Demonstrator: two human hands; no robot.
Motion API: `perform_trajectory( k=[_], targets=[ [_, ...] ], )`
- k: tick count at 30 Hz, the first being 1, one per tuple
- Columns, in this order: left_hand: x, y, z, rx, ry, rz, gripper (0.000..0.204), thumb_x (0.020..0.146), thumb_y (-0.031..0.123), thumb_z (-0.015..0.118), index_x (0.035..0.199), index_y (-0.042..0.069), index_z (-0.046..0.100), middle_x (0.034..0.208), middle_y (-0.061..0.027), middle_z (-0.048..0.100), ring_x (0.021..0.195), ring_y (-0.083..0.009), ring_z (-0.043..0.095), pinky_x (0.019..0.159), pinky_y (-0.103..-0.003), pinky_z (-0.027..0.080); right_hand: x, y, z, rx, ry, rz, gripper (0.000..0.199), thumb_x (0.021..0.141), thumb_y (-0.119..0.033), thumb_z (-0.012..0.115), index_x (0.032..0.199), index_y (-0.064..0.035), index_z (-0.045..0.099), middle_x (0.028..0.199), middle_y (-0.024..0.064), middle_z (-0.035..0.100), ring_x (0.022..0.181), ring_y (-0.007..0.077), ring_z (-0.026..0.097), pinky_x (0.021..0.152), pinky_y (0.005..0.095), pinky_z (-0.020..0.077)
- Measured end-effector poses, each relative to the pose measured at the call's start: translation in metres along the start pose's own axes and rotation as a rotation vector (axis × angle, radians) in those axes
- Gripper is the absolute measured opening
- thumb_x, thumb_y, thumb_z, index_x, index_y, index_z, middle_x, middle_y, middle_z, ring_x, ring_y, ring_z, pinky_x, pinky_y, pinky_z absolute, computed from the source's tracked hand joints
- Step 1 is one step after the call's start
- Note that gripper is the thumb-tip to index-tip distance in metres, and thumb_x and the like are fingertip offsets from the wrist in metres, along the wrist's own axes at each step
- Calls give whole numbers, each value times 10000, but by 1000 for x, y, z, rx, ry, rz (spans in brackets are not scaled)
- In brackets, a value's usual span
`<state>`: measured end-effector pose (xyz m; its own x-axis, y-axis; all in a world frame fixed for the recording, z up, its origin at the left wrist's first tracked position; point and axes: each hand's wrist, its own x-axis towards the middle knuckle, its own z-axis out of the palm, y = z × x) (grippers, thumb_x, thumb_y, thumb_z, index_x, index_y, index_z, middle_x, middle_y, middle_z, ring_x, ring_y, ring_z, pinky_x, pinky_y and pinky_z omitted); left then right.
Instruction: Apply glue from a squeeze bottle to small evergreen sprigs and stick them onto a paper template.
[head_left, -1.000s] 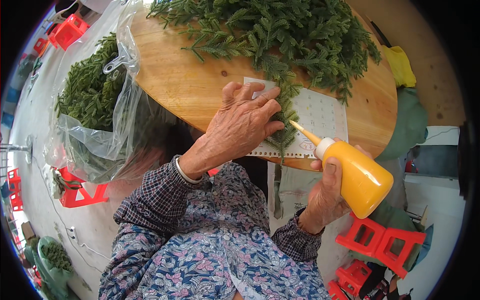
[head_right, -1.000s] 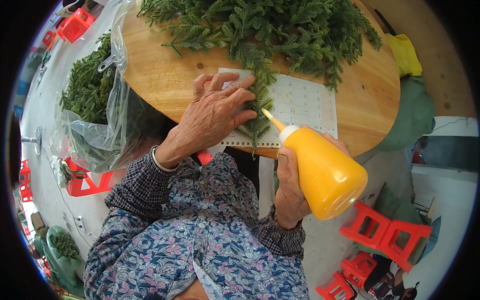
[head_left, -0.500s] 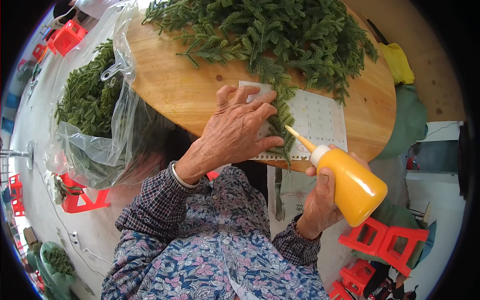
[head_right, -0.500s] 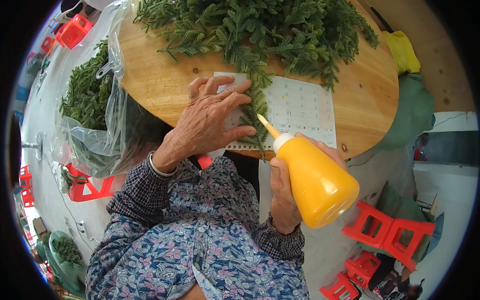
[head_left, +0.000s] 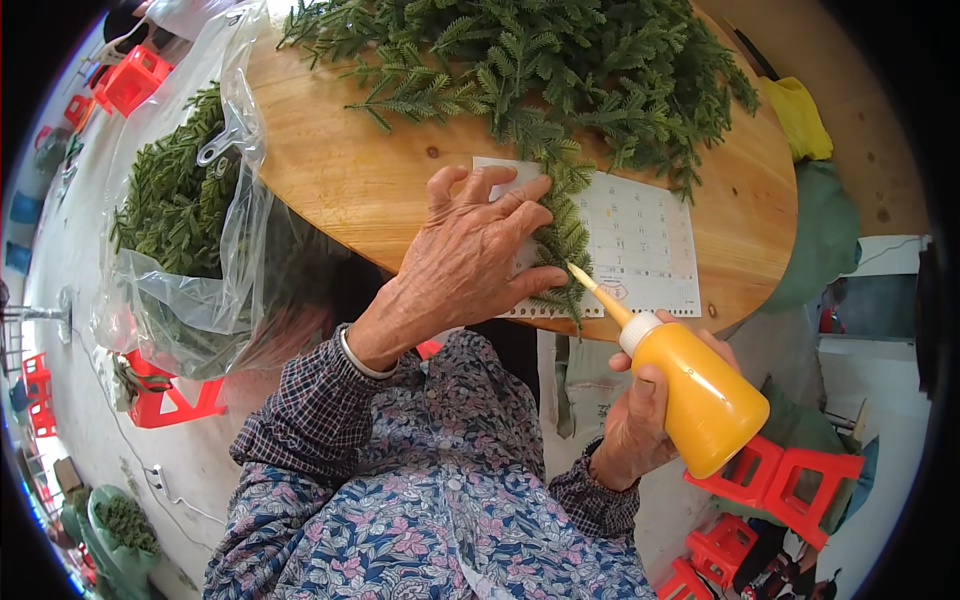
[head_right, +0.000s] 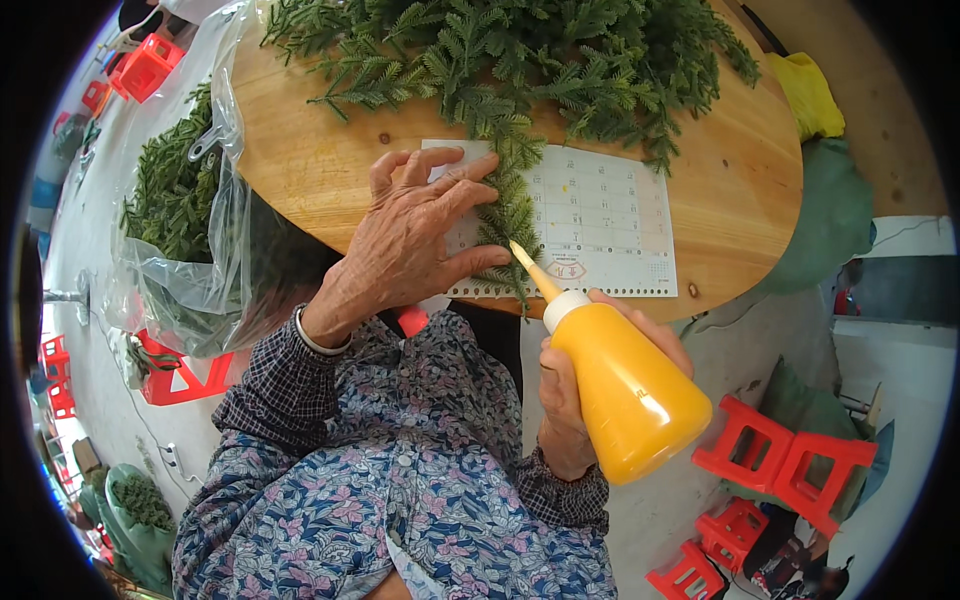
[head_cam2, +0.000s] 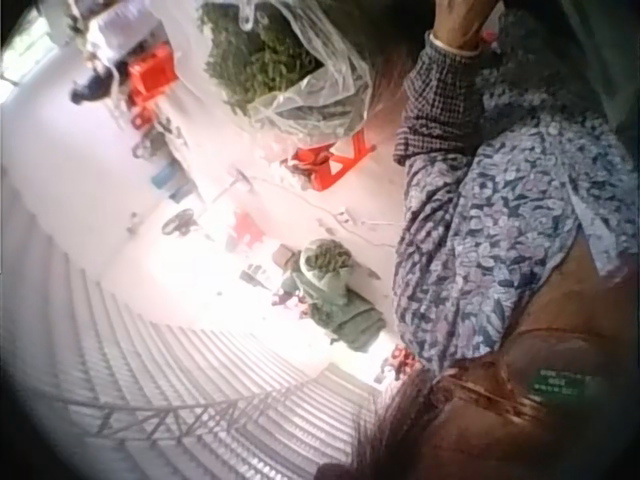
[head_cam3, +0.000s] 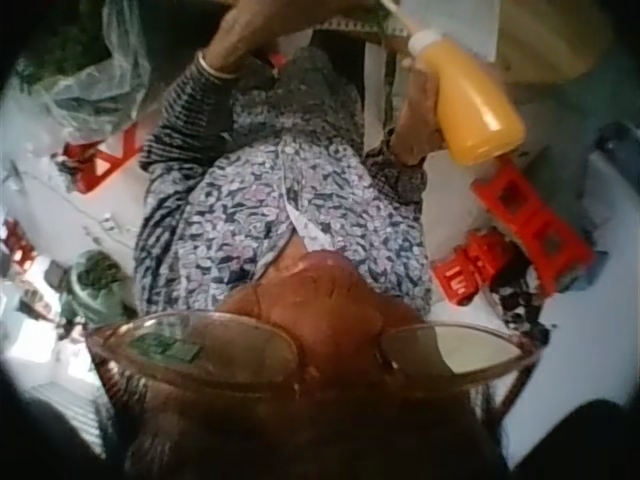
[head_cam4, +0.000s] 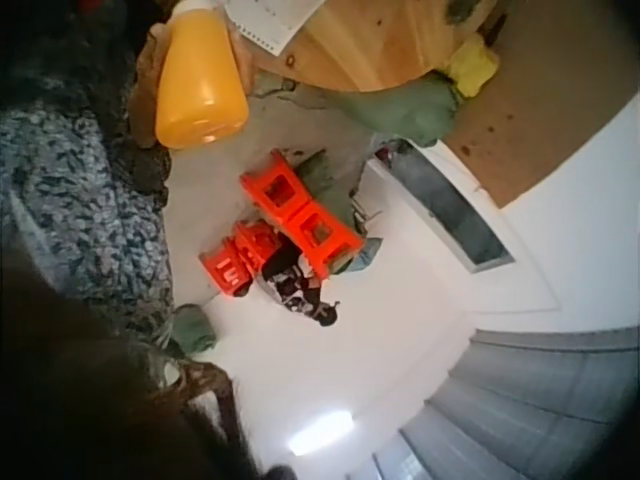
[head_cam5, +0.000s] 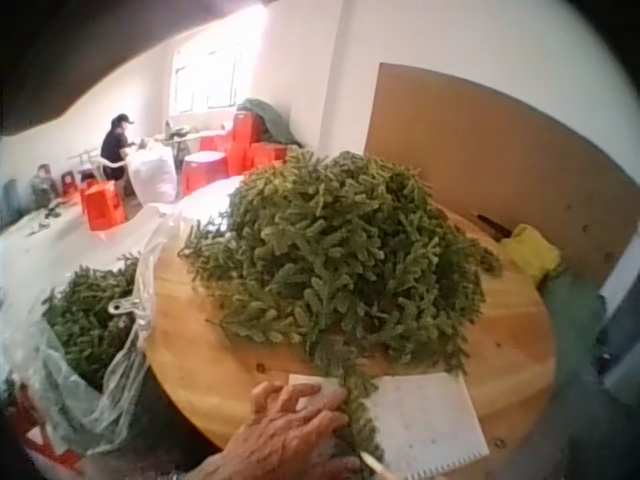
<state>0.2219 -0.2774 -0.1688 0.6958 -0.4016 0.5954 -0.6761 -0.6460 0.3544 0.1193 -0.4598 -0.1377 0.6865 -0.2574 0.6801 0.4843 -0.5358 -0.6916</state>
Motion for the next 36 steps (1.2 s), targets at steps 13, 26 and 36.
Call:
perform_trajectory(
  k=[13, 26, 36],
  targets=[
    [0, 1, 3, -11, 6, -4, 429, 768, 486, 692, 947, 107, 601, 1257, -28, 555, 1213, -267, 441, 1044, -462, 187, -5, -2, 4, 255, 131, 118, 503, 801, -190, 607, 1239, -28, 418, 1127, 223, 567, 841, 254, 567, 565, 251, 511],
    [-2, 1, 7, -27, 10, -9, 428, 768, 483, 690, 942, 102, 602, 1246, -23, 560, 1205, -262, 446, 1041, -463, 197, -5, 6, -1, 268, 119, 128, 619, 762, -267, 778, 1188, -6, 413, 1052, 230, 579, 834, 309, 648, 537, 307, 601],
    [-3, 0, 6, 7, 23, -1, 426, 766, 493, 683, 935, 110, 601, 1239, -15, 561, 1195, -257, 449, 1040, -464, 201, -9, 2, 2, 237, 164, 143, 617, 756, -278, 780, 1178, -10, 419, 1040, 233, 589, 832, 309, 648, 535, 301, 600]
  ],
)
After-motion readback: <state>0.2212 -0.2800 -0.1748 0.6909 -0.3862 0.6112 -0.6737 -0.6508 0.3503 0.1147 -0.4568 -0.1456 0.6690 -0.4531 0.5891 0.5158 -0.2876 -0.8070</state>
